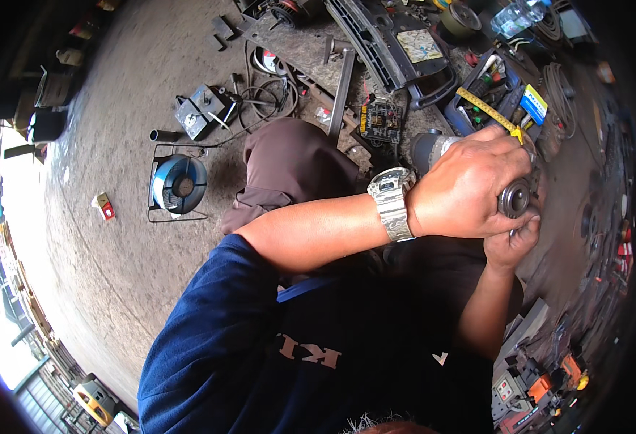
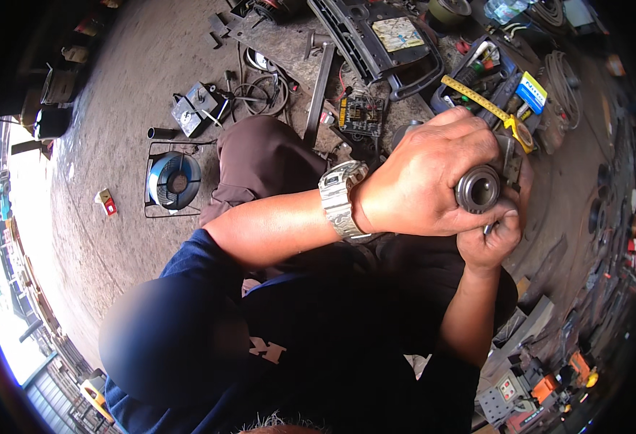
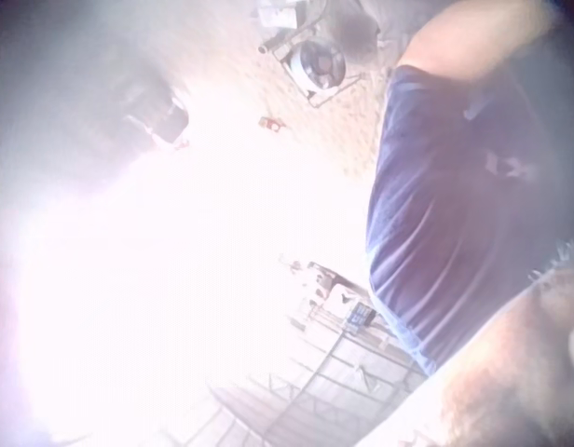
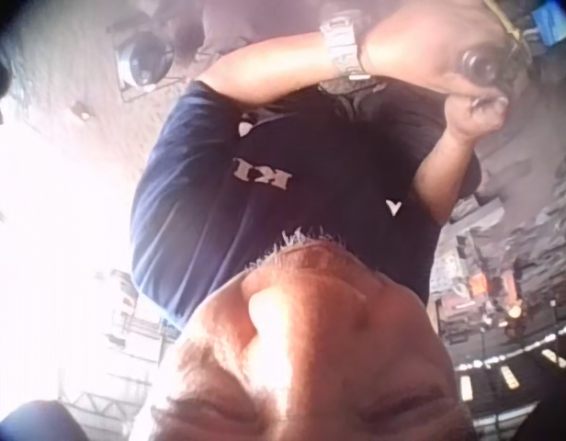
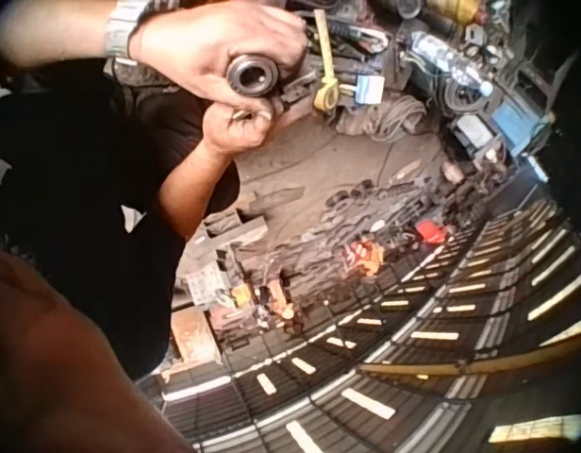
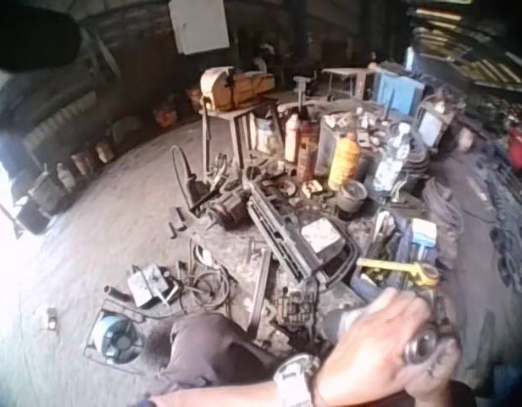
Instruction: The person sits on the floor of a workshop and assembles mechanical parts, including a cylindrical component and a metal housing. They use a tape measure to check dimensions and handle various tools and parts scattered around them.
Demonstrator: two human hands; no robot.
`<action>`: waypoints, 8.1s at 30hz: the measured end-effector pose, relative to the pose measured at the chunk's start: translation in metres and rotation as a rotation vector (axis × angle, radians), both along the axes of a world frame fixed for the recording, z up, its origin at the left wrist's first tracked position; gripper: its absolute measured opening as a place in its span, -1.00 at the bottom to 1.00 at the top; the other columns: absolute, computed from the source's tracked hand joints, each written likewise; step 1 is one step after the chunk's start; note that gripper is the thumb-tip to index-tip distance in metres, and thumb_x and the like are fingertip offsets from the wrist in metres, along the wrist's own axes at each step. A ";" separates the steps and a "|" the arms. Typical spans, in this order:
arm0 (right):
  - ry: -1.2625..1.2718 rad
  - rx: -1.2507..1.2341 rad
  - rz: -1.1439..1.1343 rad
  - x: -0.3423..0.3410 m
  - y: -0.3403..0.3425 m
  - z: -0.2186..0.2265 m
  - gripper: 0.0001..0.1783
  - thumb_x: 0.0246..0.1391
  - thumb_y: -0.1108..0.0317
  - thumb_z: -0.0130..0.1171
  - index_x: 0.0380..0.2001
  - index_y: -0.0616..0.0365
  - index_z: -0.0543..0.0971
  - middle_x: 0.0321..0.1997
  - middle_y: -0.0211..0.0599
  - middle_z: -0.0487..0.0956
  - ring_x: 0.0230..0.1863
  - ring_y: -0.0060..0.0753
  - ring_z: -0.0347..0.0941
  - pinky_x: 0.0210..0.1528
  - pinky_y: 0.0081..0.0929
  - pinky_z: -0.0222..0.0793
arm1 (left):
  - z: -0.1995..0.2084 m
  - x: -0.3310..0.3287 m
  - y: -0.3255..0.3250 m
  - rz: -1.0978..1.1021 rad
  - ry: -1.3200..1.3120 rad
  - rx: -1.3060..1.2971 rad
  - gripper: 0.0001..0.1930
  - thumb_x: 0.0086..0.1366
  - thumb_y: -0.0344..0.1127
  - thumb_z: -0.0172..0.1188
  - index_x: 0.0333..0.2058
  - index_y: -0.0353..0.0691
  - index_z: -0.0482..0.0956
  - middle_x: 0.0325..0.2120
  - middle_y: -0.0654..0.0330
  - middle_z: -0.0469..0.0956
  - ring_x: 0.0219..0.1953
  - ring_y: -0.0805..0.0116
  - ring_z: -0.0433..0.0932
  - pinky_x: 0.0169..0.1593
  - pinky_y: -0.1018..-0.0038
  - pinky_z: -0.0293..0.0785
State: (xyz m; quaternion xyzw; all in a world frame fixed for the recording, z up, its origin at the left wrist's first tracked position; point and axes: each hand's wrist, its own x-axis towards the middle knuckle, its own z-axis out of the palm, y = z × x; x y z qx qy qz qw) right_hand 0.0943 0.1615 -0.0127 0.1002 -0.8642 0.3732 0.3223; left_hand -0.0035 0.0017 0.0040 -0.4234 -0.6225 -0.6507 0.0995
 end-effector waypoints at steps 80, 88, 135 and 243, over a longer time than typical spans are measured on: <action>-0.170 -1.012 -0.063 0.001 0.024 0.029 -0.57 0.45 0.19 0.07 0.19 0.28 0.53 0.01 -0.16 0.68 0.13 -0.38 0.56 0.21 -0.37 0.43 | 0.002 -0.024 -0.044 -0.216 -0.045 -0.075 -0.68 0.10 -0.18 0.47 -0.48 -0.19 0.48 -0.34 0.19 0.50 -0.24 0.33 0.40 -0.10 0.34 0.31; -0.528 -0.358 -0.133 0.008 0.020 0.016 -0.78 0.22 0.50 0.21 -0.07 0.19 0.67 0.00 -0.26 0.65 0.09 -0.33 0.57 0.18 -0.40 0.43 | -0.001 -0.027 -0.046 -0.238 -0.033 -0.028 -0.73 0.09 -0.26 0.47 -0.48 -0.21 0.51 -0.32 0.13 0.56 -0.27 0.30 0.49 -0.13 0.34 0.44; -0.611 -0.592 -0.037 -0.002 -0.006 0.002 -0.57 0.03 0.64 -0.01 -0.02 0.28 0.63 -0.01 -0.22 0.64 0.12 -0.32 0.55 0.26 -0.42 0.37 | -0.005 -0.027 -0.049 -0.198 -0.082 -0.014 -0.78 0.10 -0.32 0.41 -0.47 -0.24 0.51 -0.35 0.13 0.58 -0.23 0.28 0.51 -0.04 0.31 0.44; -1.189 0.267 -0.005 0.029 0.011 -0.041 -0.58 0.19 0.13 0.34 0.00 0.18 0.65 -0.11 0.11 0.69 -0.02 0.11 0.64 0.08 -0.12 0.50 | 0.001 -0.016 -0.024 -0.002 -0.152 0.002 -0.88 0.27 -0.43 0.36 -0.31 -0.30 0.58 -0.34 0.28 0.61 -0.36 0.59 0.49 -0.21 0.60 0.45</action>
